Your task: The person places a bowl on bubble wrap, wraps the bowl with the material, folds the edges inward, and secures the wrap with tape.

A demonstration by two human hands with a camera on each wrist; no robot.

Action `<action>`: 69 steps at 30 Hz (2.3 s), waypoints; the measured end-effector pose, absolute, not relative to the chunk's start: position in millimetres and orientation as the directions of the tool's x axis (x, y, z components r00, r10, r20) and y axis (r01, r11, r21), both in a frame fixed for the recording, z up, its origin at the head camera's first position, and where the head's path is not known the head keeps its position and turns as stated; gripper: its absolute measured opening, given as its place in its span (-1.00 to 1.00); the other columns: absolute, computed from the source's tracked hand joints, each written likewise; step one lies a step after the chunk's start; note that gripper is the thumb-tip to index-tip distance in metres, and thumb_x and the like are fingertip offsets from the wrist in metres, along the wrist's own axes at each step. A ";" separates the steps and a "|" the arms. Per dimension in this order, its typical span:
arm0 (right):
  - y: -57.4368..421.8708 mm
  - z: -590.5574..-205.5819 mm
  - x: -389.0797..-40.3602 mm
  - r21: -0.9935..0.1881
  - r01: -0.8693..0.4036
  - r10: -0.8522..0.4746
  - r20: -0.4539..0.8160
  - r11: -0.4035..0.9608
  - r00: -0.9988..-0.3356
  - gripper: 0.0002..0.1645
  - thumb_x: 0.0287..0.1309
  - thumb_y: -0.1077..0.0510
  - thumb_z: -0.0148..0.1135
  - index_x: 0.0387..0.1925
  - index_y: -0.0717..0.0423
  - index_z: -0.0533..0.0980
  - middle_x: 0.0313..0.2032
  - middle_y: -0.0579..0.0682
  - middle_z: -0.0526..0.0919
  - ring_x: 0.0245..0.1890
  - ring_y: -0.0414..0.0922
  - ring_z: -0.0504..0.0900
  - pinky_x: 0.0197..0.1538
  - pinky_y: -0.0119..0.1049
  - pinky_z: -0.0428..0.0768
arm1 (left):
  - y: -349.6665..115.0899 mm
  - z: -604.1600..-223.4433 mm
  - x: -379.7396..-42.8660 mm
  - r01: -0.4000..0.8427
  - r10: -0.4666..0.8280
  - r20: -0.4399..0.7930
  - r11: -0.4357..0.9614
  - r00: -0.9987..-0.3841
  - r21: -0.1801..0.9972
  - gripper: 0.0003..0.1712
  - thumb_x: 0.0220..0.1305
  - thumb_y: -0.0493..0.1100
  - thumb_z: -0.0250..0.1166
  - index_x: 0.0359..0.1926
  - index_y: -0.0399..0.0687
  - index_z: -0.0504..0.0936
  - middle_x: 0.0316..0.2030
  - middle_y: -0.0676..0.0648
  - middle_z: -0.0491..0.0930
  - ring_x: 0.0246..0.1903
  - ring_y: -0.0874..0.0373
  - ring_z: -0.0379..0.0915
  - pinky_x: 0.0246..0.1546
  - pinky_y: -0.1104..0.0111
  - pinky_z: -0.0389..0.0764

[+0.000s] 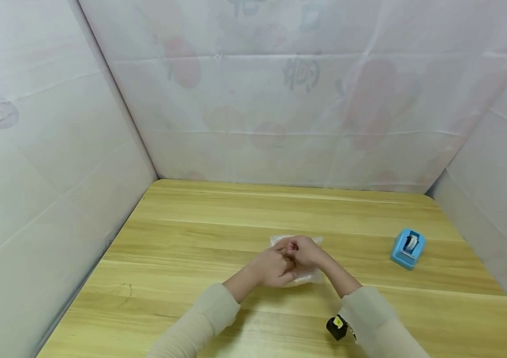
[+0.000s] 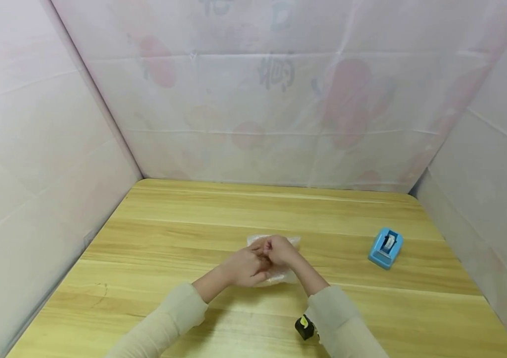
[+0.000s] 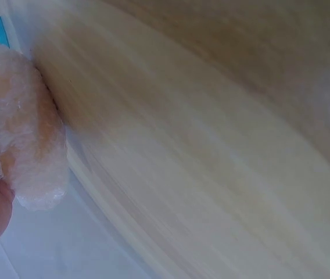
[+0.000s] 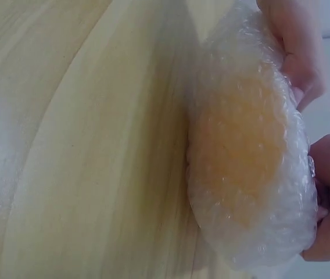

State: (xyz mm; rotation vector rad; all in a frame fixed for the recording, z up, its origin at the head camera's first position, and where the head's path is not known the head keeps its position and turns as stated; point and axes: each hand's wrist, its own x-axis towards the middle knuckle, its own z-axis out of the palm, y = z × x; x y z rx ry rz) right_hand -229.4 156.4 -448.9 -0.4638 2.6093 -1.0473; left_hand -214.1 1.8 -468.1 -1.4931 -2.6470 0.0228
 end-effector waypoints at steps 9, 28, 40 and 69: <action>147.2 -447.5 -224.6 -0.625 -0.143 -0.288 -0.138 0.768 -0.947 -0.67 0.03 0.47 0.01 -0.72 0.13 0.31 -0.72 -0.10 0.25 -0.65 -0.21 0.24 -0.53 -0.46 0.21 | 1.7 -467.3 -211.3 0.856 0.856 0.086 0.515 -0.510 -0.050 -0.59 0.38 0.04 -0.12 -0.60 0.12 0.41 -0.71 0.19 0.37 -0.48 0.33 0.45 0.29 0.28 0.29; 126.7 -468.9 -223.5 -0.445 -0.032 -0.053 -0.034 0.895 -0.998 -0.83 0.09 0.08 0.20 -0.32 -0.24 0.67 -0.41 -0.07 0.69 -0.60 -0.19 0.47 -0.64 -0.35 0.40 | -5.6 -469.8 -217.5 0.920 0.901 0.202 0.393 -0.383 -0.005 -0.64 0.34 -0.03 0.01 -0.55 0.08 0.58 -0.67 0.16 0.54 -0.55 0.34 0.42 0.19 0.31 0.39; 125.8 -467.1 -220.6 -0.399 -0.023 -0.037 -0.027 0.917 -0.999 -0.84 0.13 0.19 0.15 -0.38 -0.02 0.66 -0.66 -0.07 0.43 -0.70 -0.20 0.22 -0.70 -0.44 0.16 | -4.2 -466.8 -218.0 0.898 0.877 0.237 0.438 -0.418 -0.038 -0.59 0.29 0.05 0.05 -0.69 0.09 0.36 -0.81 0.18 0.33 -0.73 0.38 0.15 -0.37 0.51 0.46; 132.3 -476.4 -208.1 -0.302 -0.221 -0.146 0.252 0.927 -0.957 -0.71 -0.07 0.40 0.22 -0.39 -0.04 0.67 -0.49 -0.03 0.67 -0.57 -0.17 0.55 -0.61 -0.43 0.45 | 3.6 -466.5 -214.3 0.874 0.912 0.177 0.407 -0.371 -0.265 -0.50 0.30 0.07 -0.04 -0.78 0.11 0.38 -0.80 0.18 0.40 -0.68 0.31 0.31 -0.09 0.40 0.46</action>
